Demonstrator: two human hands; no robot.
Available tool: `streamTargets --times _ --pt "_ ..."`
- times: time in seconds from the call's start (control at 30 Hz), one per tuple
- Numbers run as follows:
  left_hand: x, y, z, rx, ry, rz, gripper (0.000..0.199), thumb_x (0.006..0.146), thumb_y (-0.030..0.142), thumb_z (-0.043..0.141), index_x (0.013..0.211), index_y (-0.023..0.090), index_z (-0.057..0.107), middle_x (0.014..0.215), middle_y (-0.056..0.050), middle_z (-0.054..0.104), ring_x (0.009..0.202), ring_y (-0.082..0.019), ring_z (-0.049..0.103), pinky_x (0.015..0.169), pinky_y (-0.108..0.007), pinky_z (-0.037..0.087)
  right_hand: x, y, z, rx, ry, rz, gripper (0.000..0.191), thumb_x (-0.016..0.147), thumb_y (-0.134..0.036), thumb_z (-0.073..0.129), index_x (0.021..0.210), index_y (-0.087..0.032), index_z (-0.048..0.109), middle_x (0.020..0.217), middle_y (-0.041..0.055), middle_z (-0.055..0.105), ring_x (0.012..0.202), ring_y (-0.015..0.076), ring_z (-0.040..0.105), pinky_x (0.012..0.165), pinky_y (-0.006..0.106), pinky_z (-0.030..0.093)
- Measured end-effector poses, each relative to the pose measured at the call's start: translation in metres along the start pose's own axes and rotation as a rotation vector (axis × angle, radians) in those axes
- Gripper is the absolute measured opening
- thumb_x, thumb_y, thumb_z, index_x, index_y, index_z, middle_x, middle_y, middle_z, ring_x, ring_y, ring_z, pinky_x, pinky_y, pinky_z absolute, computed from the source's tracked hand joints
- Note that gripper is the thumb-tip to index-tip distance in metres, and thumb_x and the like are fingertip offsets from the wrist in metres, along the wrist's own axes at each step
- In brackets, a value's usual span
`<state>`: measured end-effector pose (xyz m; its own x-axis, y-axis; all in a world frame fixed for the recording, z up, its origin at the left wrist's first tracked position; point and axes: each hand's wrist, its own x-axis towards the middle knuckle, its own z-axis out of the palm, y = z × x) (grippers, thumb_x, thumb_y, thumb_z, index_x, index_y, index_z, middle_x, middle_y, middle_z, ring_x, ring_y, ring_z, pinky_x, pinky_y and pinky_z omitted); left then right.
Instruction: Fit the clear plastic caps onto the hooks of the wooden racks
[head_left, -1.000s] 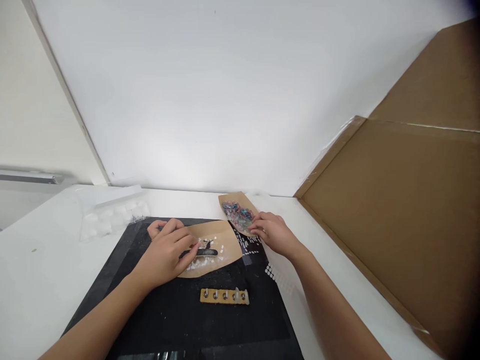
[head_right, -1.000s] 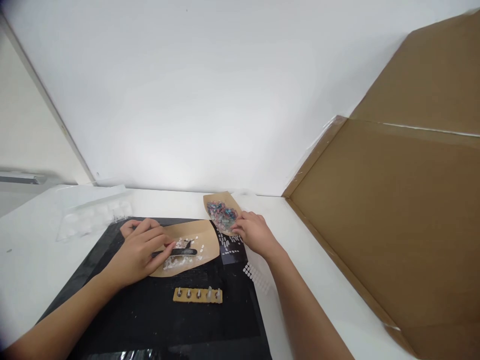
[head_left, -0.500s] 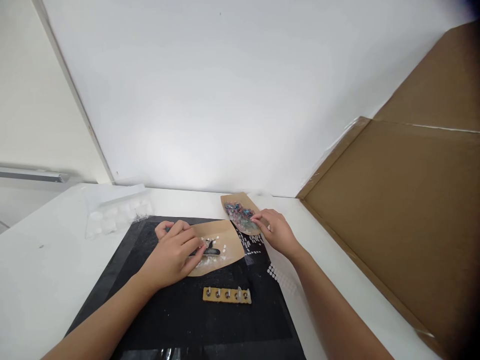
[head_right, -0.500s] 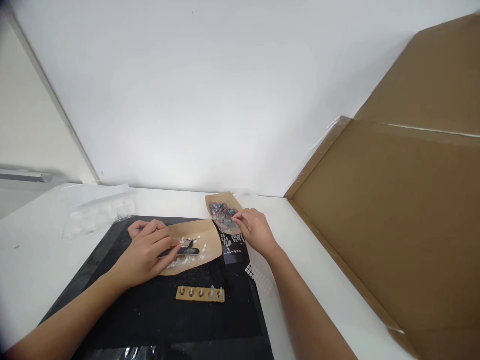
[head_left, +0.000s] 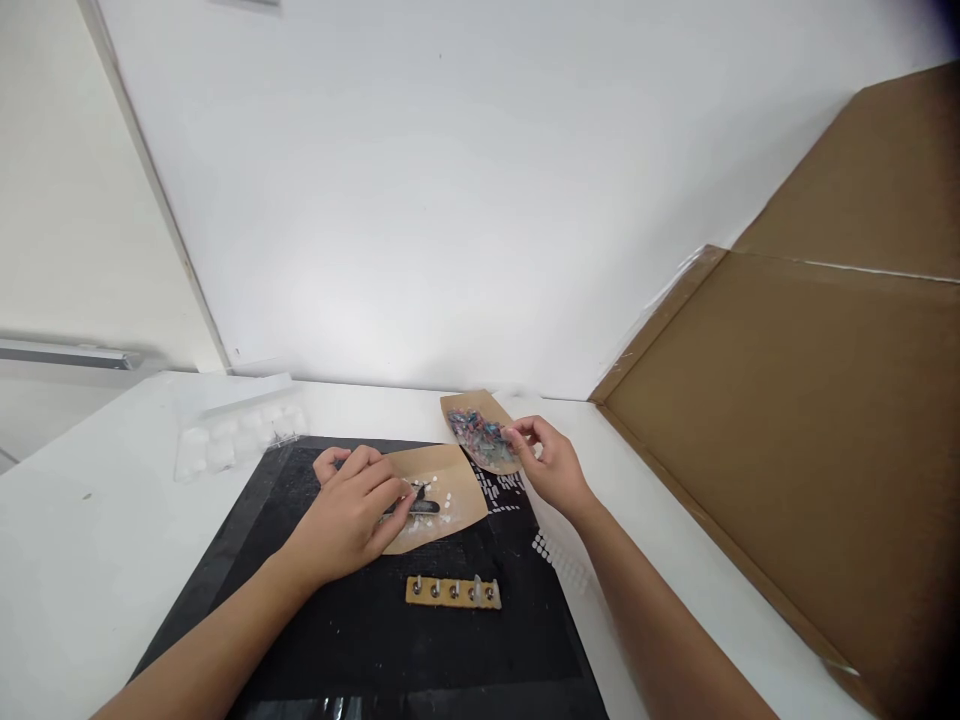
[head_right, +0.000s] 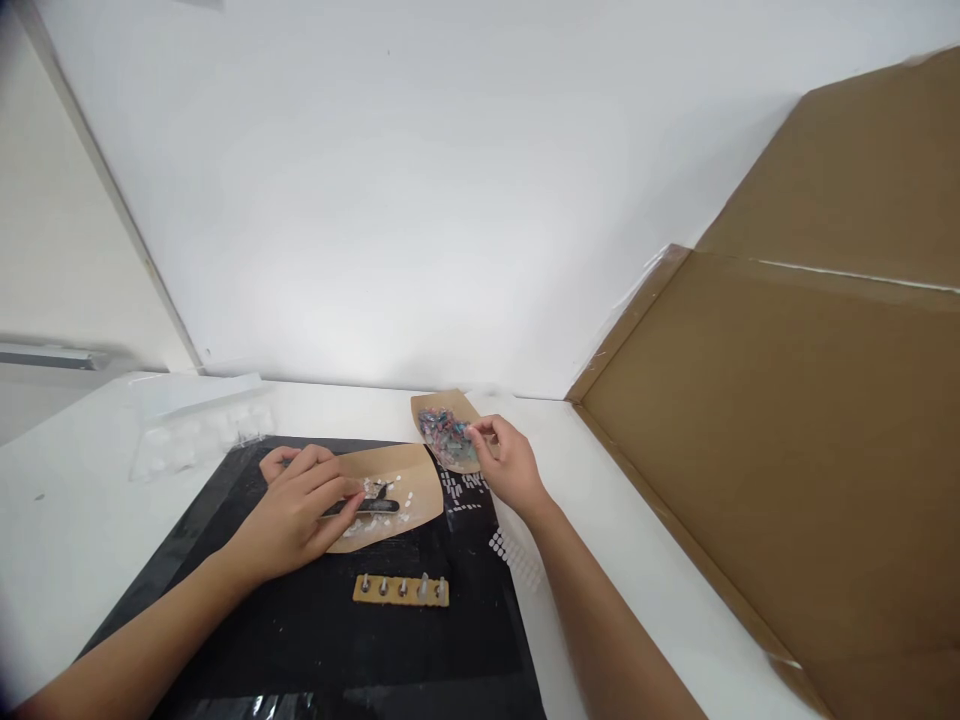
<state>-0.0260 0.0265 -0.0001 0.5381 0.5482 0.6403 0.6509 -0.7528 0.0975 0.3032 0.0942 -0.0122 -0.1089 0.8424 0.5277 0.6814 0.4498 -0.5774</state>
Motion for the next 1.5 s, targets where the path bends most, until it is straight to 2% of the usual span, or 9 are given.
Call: streamTargets --times 0.07,0.13,0.33,0.43,0.57,0.73,1.17,1.37,1.5 --pt "0.0 0.002 -0.001 -0.006 0.023 -0.018 0.007 0.099 0.018 0.062 0.098 0.022 0.067 0.089 -0.003 0.07 0.092 -0.025 0.058 0.09 -0.047 0.027 -0.003 -0.014 0.0 0.103 -0.038 0.007 0.031 0.106 -0.05 0.05 0.102 -0.022 0.063 0.103 0.0079 0.076 0.093 0.0213 0.072 0.082 0.034 0.056" --pt "0.0 0.005 -0.001 -0.029 0.052 -0.038 0.009 0.099 0.018 0.061 0.102 0.023 0.068 0.092 -0.003 0.071 0.092 -0.024 0.059 0.09 -0.046 0.027 -0.008 -0.032 0.0 0.398 -0.129 0.051 0.029 0.106 -0.049 0.053 0.1 -0.022 0.061 0.106 0.0086 0.075 0.096 0.0203 0.071 0.083 0.033 0.055" --pt "0.0 0.016 0.0 -0.201 0.096 -0.134 0.021 0.102 0.019 0.059 0.119 0.027 0.067 0.105 -0.004 0.072 0.097 -0.023 0.063 0.089 -0.043 0.031 -0.029 -0.083 0.013 0.81 -0.406 0.146 0.027 0.104 -0.047 0.061 0.098 -0.021 0.061 0.092 0.0049 0.072 0.073 0.013 0.061 0.064 0.026 0.048" --pt "0.0 0.02 0.001 -0.331 0.087 -0.181 0.023 0.103 0.021 0.059 0.124 0.027 0.065 0.107 -0.004 0.071 0.1 -0.022 0.064 0.09 -0.041 0.034 -0.037 -0.095 0.024 0.928 -0.508 0.201 0.028 0.103 -0.048 0.063 0.105 -0.021 0.061 0.088 0.0034 0.071 0.068 0.0113 0.06 0.058 0.024 0.046" --pt "-0.001 0.023 0.003 -0.509 0.064 -0.223 0.027 0.103 0.022 0.059 0.129 0.03 0.065 0.11 -0.004 0.07 0.106 -0.022 0.065 0.094 -0.04 0.04 -0.043 -0.098 0.031 1.041 -0.525 0.263 0.03 0.101 -0.047 0.067 0.116 -0.024 0.055 0.082 -0.0007 0.069 0.058 0.0085 0.054 0.045 0.018 0.037" --pt "-0.001 0.028 0.002 -0.608 0.042 -0.209 0.031 0.101 0.019 0.062 0.129 0.03 0.066 0.113 -0.005 0.07 0.108 -0.021 0.066 0.098 -0.039 0.046 -0.047 -0.1 0.033 1.076 -0.517 0.29 0.029 0.101 -0.046 0.067 0.114 -0.025 0.052 0.08 -0.0026 0.068 0.055 0.0073 0.051 0.042 0.015 0.034" --pt "0.001 0.022 0.004 -0.6 0.095 -0.206 0.009 0.098 0.024 0.07 0.106 0.025 0.073 0.097 -0.005 0.073 0.092 -0.02 0.069 0.084 -0.034 0.055 -0.05 -0.102 0.04 1.076 -0.514 0.342 0.036 0.098 -0.054 0.068 0.108 -0.023 0.054 0.073 -0.0025 0.067 0.049 0.0068 0.04 0.043 0.017 0.024" --pt "0.0 0.02 0.006 -0.605 0.107 -0.229 0.006 0.1 0.025 0.068 0.103 0.024 0.074 0.096 -0.005 0.073 0.093 -0.02 0.069 0.084 -0.034 0.055 -0.05 -0.104 0.039 1.021 -0.517 0.282 0.034 0.105 -0.055 0.055 0.112 -0.022 0.056 0.081 0.0008 0.069 0.06 0.0099 0.056 0.047 0.019 0.037" --pt "0.003 0.021 0.005 -0.612 0.185 -0.38 0.009 0.1 0.027 0.066 0.095 0.022 0.072 0.09 -0.003 0.069 0.084 -0.017 0.065 0.078 -0.031 0.052 -0.051 -0.108 0.035 0.904 -0.442 0.227 0.03 0.104 -0.051 0.058 0.113 -0.023 0.057 0.086 0.0015 0.07 0.068 0.0115 0.059 0.056 0.023 0.046"
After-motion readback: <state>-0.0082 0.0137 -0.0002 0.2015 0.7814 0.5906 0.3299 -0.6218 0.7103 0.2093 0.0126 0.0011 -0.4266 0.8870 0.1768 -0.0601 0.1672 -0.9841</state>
